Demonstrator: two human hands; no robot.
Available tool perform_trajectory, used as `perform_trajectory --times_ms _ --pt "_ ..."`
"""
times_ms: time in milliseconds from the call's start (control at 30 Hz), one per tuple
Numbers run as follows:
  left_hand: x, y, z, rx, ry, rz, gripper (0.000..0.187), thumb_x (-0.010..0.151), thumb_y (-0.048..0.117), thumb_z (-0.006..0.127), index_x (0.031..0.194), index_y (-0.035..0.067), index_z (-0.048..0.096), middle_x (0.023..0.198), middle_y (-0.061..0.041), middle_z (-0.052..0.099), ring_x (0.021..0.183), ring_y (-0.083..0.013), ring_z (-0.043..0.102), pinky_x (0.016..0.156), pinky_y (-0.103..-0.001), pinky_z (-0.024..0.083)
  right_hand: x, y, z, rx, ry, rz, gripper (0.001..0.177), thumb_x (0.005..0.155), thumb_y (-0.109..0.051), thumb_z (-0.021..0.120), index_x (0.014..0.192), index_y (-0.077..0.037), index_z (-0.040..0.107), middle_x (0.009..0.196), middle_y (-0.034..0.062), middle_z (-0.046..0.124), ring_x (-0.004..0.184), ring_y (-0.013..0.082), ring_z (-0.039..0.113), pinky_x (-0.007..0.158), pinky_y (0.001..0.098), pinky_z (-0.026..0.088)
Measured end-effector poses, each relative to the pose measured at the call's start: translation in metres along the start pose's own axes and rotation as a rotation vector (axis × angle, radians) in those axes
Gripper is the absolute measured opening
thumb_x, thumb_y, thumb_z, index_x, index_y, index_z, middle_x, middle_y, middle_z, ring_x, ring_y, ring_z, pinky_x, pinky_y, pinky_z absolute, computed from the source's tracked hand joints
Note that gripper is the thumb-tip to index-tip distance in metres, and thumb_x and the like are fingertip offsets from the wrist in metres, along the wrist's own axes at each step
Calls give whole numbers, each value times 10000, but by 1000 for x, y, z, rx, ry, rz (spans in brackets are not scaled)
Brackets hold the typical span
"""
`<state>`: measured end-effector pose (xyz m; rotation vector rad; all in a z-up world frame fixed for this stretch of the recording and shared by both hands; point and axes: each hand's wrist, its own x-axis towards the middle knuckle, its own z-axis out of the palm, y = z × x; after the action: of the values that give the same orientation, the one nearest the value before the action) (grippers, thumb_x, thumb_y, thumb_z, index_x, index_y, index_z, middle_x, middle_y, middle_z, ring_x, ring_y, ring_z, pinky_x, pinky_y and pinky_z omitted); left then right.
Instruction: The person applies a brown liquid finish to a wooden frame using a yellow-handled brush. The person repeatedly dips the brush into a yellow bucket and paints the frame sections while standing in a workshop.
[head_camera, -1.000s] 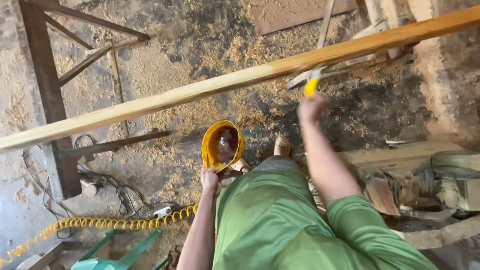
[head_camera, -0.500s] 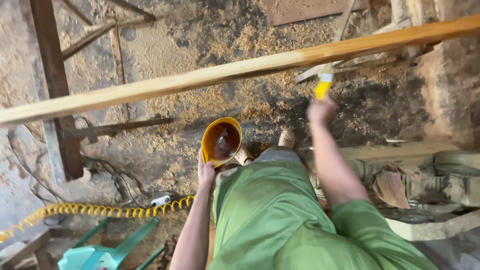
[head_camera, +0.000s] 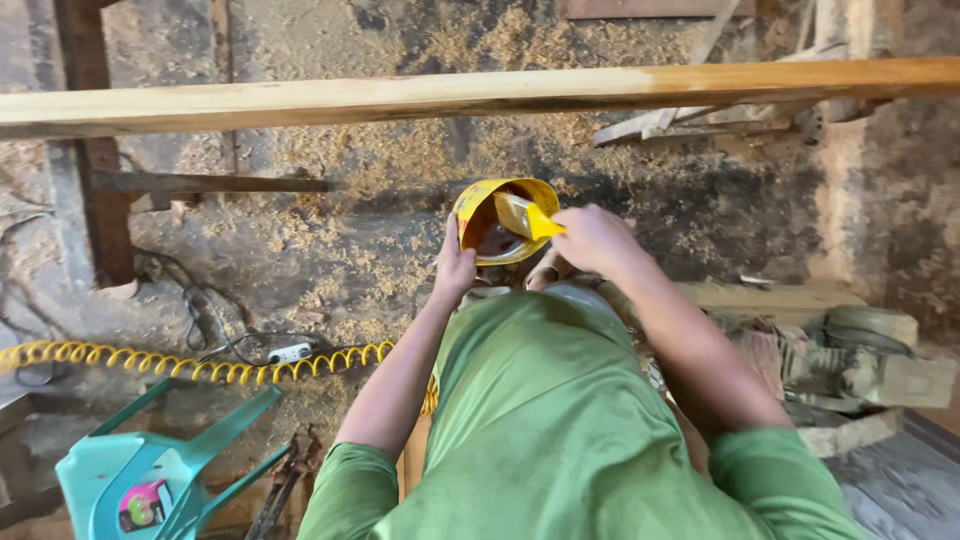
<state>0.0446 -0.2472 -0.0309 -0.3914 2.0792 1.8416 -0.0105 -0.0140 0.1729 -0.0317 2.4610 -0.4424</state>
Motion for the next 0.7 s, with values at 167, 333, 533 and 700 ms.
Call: perform_trajectory --times_ms 167,333,533,700 --pt "0 16 17 312 28 100 880 798 -12 534 1610 78 205 1586 -247 377 1411 -416 436 1146 -445 383 26 -15 4 -186 -41 63 261 862 -190 630 1008 -33 779 1014 257 732 959 419 720 879 523 574" --pt "-5 35 24 341 26 -25 865 826 45 533 1628 139 221 1508 -219 489 1277 -427 571 1075 -475 458 4 3 -12 -113 -26 76 268 845 -198 633 1019 -55 779 1014 225 736 954 413 714 876 526 568" --pt "4 37 33 58 -52 -375 850 857 -7 426 1645 224 209 1438 -178 569 1002 -287 684 794 -387 583 -26 54 -6 148 206 62 351 859 -219 640 1181 -128 747 953 221 740 888 428 687 803 516 547" --pt "15 30 43 -334 -50 -269 814 850 -60 372 1611 197 240 1402 -151 583 911 -207 702 679 -338 613 -8 132 31 481 539 -36 362 876 -197 703 1206 -50 720 1028 230 740 906 347 748 788 406 575"
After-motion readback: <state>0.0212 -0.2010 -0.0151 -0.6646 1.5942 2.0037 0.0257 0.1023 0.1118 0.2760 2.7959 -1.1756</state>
